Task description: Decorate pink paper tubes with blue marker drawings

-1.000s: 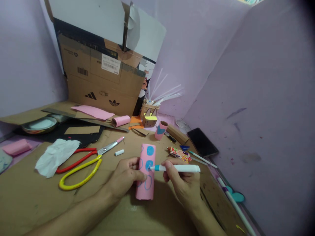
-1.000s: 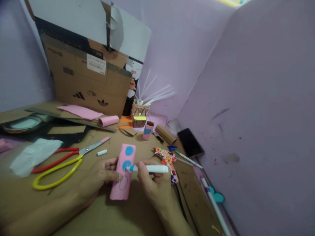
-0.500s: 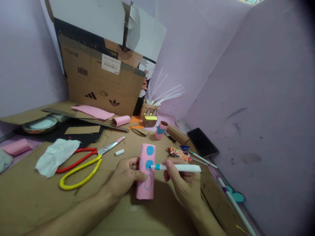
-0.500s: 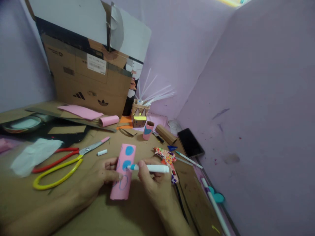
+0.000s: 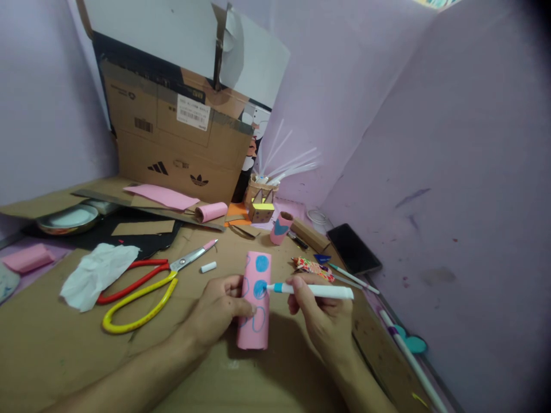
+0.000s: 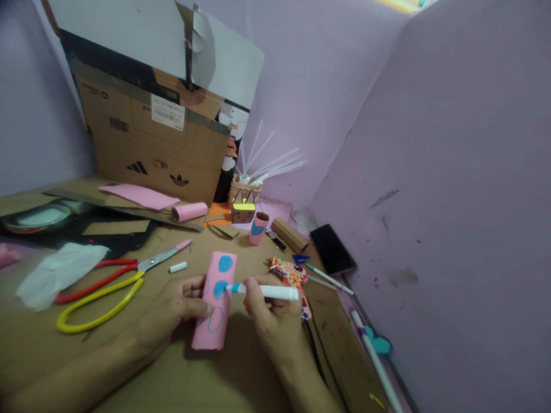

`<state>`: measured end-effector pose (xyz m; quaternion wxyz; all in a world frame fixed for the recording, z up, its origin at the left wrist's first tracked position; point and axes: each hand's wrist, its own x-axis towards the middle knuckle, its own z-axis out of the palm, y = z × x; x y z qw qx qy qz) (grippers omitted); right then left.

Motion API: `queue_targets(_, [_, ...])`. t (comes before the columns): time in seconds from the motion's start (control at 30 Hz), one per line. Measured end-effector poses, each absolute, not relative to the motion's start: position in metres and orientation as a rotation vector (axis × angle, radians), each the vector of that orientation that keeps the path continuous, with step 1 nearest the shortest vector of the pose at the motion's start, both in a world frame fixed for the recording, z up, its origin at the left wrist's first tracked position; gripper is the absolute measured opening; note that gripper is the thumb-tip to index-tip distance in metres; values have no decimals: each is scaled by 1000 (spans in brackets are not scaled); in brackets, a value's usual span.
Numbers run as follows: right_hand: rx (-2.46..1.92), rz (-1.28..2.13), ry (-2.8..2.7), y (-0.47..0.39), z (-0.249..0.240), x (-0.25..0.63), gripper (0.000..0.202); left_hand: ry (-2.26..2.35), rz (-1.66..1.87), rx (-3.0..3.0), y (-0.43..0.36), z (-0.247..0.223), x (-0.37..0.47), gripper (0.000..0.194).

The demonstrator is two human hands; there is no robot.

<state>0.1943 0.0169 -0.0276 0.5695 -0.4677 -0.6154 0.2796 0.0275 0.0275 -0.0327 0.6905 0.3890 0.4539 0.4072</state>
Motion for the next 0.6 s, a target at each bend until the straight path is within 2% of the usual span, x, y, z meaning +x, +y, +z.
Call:
queue_targets(0.13, [-1099, 645, -1501, 16, -27, 194, 27, 1008, 914, 869, 27, -32, 27, 16])
queue_targets(0.6, [-1109, 509, -1462, 18, -19, 194, 26, 1034, 886, 881, 26, -33, 26, 19])
